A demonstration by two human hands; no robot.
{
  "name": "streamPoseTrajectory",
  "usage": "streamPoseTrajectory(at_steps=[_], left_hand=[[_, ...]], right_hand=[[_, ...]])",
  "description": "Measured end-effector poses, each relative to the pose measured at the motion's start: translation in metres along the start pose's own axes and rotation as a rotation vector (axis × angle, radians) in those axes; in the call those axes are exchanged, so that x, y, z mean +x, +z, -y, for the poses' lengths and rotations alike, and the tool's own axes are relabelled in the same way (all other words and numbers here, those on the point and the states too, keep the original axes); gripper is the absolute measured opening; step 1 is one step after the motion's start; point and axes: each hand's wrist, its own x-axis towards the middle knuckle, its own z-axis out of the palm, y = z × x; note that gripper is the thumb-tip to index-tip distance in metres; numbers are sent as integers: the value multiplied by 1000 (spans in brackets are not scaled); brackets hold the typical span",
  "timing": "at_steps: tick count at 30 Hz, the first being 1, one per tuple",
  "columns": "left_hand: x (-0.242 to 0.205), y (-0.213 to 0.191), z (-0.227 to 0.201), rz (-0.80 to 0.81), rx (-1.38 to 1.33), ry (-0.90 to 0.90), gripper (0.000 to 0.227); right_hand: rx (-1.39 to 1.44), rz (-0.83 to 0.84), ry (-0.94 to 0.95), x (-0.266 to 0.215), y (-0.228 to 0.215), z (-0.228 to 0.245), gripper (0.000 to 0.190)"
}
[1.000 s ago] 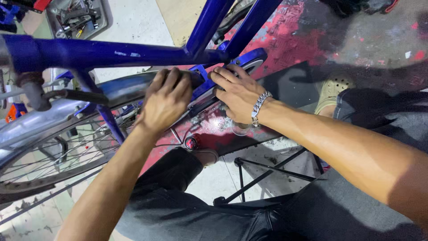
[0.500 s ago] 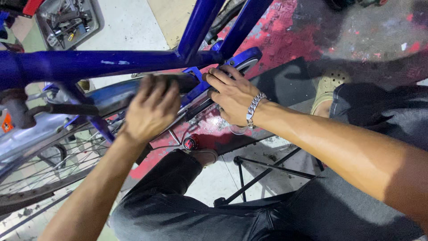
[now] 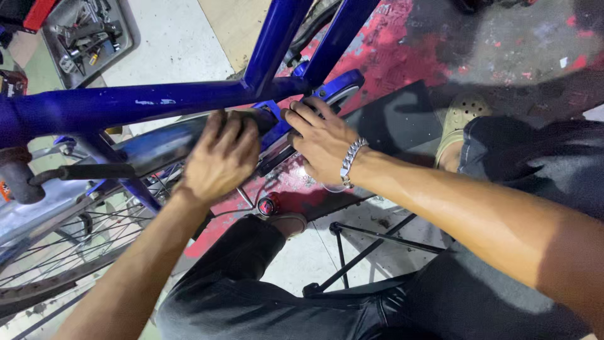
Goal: The person scrubs the blue bicycle frame with a small brush, then dips a blue cloth into a bucket of water and wrings it out. They wipe the bicycle frame and seat post with the wet cloth. Finally, they use a wrench to tighten the seat post clamp.
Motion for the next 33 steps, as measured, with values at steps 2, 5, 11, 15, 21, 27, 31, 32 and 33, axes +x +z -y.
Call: streamPoseTrajectory(at_steps=[2,5,11,15,21,27,31,32,33], left_hand=[[12,9,-12,10,-5,-35,29],[21,15,-18,73,-30,-79,26],[-8,-19,-5,-11,-106,-220,22],[-1,-10,-14,-25,-72,-260,23],[-38,-39,2,-75,31,-231,27],[-41,-45,-3,-100,121,-234,17],[-37,-38,-13,-97,106,-290,26],[-38,-40,-14,-81,120,-311,32],[-42,-44,-16,-89,111,-336,31]], right_hand=[[-6,29,13,0,0,0,38],[5,29,4,1,0,0,39],[-14,53,-6,1,-5,-1,47],[-15,74,5,2,-6,3,50],[-52,69,-36,1,-9,1,48],[-104,111,2,5,-6,6,48],[-55,89,2,5,-9,10,56],[-22,61,12,6,-10,14,60],[12,35,20,7,-11,19,63]])
